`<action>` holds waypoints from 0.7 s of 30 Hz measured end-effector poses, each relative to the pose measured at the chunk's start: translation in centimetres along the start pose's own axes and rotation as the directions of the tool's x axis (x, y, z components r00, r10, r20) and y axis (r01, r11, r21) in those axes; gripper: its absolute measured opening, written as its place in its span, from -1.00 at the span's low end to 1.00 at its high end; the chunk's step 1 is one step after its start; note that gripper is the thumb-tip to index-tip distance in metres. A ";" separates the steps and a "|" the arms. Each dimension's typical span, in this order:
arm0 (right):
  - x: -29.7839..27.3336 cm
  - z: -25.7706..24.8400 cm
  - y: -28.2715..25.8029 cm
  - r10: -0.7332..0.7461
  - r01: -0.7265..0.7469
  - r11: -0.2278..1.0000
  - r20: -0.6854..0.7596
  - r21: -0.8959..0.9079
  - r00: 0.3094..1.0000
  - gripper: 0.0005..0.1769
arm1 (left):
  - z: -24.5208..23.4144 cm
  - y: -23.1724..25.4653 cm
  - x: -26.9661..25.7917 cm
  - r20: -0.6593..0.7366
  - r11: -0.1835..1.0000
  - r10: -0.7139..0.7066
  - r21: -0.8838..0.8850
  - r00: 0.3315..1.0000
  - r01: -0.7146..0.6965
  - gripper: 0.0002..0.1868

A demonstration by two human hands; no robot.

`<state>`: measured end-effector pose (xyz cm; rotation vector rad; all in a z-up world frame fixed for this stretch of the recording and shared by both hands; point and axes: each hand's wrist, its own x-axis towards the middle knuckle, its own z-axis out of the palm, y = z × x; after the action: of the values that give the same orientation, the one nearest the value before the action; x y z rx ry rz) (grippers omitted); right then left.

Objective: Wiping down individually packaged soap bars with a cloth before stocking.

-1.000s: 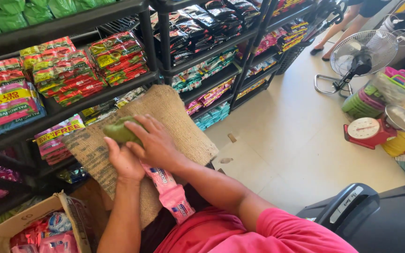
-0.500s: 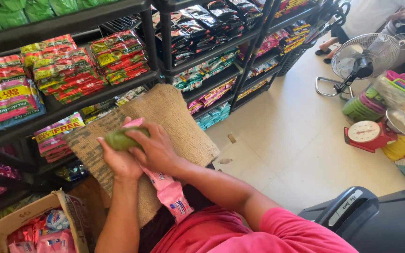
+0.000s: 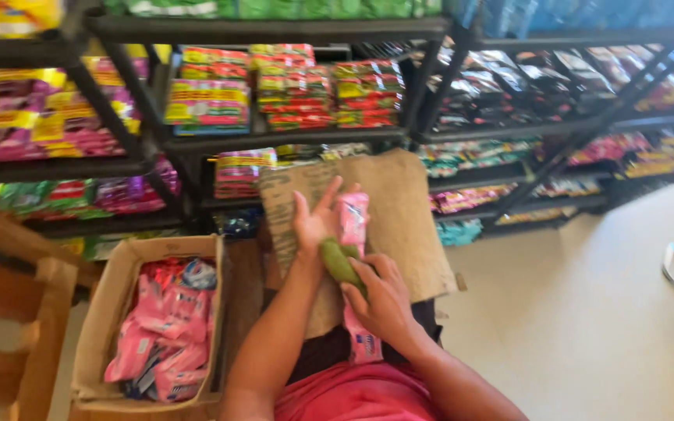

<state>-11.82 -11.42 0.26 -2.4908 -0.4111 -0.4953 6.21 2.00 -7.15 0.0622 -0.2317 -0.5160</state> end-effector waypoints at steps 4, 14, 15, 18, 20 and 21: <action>2.2 2.2 2.1 -0.006 0.003 0.999 -0.077 -0.039 0.997 -0.42 | 0.0 -0.9 0.3 0.040 1.000 -0.006 -0.012 0.999 0.006 0.12; 9.9 1.6 3.7 0.042 -0.004 0.997 -0.467 0.082 0.883 -0.58 | -1.1 -1.1 1.1 -0.136 0.992 0.076 0.114 0.988 -0.061 0.13; 9.5 1.3 3.8 0.074 -0.028 0.995 -0.521 0.096 0.851 -0.58 | 0.2 -1.4 0.2 -0.144 0.991 0.080 0.122 0.986 -0.062 0.16; 7.6 0.3 0.6 0.143 -0.082 0.977 -0.319 0.197 0.937 -0.55 | -5.7 -0.3 2.3 -0.148 0.987 0.108 0.131 0.983 -0.089 0.11; 6.8 1.5 0.7 0.212 -0.161 0.951 -0.176 0.265 0.961 -0.49 | 0.9 -0.7 -0.2 -0.152 0.981 0.136 0.161 0.979 -0.111 0.10; 6.6 2.1 0.7 0.262 -0.239 0.914 -0.027 0.329 0.965 -0.42 | 4.1 -0.6 -1.2 -0.154 0.970 0.173 0.201 0.973 -0.141 0.09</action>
<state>-5.14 -9.57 1.13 -2.1599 -0.1263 -0.3764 3.90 2.05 -3.44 0.2699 -0.1160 -0.3269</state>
